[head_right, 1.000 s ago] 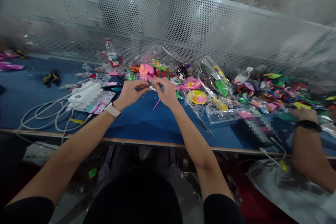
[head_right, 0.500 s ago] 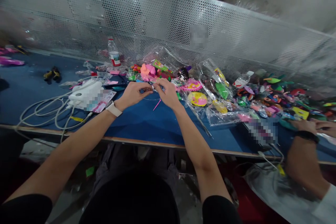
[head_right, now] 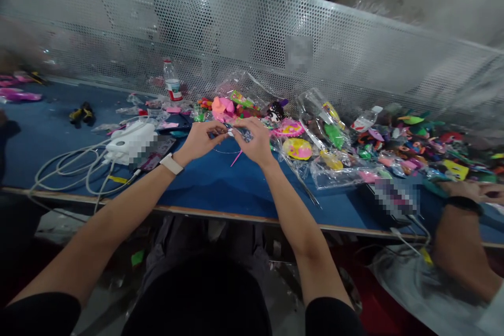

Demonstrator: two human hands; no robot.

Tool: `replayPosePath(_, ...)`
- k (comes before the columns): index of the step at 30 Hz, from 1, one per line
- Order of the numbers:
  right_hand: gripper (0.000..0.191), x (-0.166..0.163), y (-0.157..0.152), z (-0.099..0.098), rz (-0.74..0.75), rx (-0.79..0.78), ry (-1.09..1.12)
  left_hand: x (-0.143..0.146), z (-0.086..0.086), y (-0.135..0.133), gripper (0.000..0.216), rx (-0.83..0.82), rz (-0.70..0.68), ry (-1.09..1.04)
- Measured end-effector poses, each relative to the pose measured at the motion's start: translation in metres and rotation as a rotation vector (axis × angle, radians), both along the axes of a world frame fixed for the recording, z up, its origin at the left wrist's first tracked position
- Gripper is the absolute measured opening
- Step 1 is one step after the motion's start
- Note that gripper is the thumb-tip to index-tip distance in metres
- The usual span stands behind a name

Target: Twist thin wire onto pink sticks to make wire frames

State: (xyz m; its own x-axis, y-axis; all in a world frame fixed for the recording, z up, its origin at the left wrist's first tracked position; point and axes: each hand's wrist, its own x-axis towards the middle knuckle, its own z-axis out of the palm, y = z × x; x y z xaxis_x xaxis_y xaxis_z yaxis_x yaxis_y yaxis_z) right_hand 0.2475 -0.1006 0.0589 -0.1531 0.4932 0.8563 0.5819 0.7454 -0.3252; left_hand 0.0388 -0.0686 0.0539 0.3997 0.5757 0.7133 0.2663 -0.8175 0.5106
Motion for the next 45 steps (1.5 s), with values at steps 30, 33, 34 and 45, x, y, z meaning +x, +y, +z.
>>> replayPosePath(30,0.036,-0.004,0.01,-0.008,0.409,-0.477,0.235,-0.011,0.0,0.012,0.013,0.19,0.099,0.242)
replayPosePath(33,0.037,-0.002,0.004,-0.004,0.333,-0.344,0.089,-0.012,0.003,0.01,0.013,0.133,0.052,0.17)
replayPosePath(34,0.039,-0.001,0.002,-0.003,0.298,-0.306,0.038,-0.012,0.004,0.009,0.014,0.113,0.03,0.147)
replayPosePath(45,0.021,0.006,0.007,-0.006,0.107,-0.091,-0.147,-0.011,0.001,0.006,0.013,0.131,0.024,0.118)
